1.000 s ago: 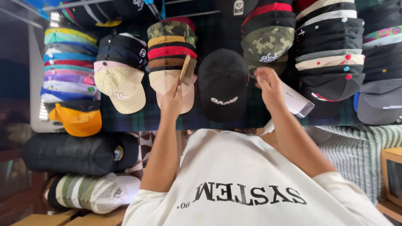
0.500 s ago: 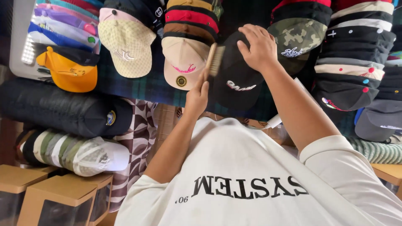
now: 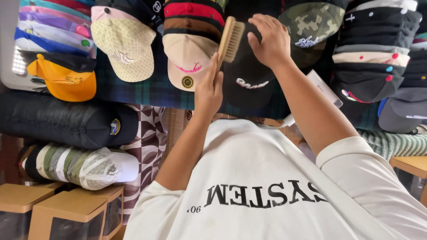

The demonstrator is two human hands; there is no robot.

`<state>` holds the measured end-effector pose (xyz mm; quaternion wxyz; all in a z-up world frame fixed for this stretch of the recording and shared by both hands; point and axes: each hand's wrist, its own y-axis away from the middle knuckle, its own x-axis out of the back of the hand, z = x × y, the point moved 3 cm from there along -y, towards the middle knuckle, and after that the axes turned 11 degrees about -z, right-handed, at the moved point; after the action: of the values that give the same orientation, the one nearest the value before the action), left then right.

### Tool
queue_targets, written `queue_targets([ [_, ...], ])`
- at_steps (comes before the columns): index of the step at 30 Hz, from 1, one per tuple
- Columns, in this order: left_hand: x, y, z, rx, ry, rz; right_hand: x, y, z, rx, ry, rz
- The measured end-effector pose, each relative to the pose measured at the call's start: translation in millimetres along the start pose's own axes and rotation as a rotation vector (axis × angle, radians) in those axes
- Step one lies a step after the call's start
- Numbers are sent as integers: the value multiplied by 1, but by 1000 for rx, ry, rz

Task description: Brushing and using a dryer on a collection of baseball caps to clean and shape them while using a wooden hat mold.

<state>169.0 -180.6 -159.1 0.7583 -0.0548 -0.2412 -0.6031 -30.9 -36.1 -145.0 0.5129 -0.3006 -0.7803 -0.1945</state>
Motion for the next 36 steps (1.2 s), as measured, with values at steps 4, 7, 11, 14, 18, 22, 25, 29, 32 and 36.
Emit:
queue_targets([
  [4,17,-36,-26,117,-62,-38,5,2,0,32,-57,129],
  [7,32,-25,13,-28,-123,45,2,11,3,171,-43,318],
  [11,36,-46,16,215,-89,-168,-1,13,-2,-14,14,103],
  [14,61,-50,44,258,-257,-173,-3,12,1,-143,7,9],
  [18,55,-76,33,27,-317,-97,-8,12,10,-101,-33,147],
  [22,53,-94,7,-383,-513,108,-5,17,8,-97,-77,200],
  [25,41,-88,28,-610,-608,102,-10,13,14,-138,-74,217],
  [29,50,-111,49,-265,-730,45,4,10,7,-126,-107,218],
  [32,44,-111,64,-549,-566,55,-4,14,12,-237,-154,149],
  [36,37,-115,41,-249,-661,-18,-2,24,5,-219,-199,191],
])
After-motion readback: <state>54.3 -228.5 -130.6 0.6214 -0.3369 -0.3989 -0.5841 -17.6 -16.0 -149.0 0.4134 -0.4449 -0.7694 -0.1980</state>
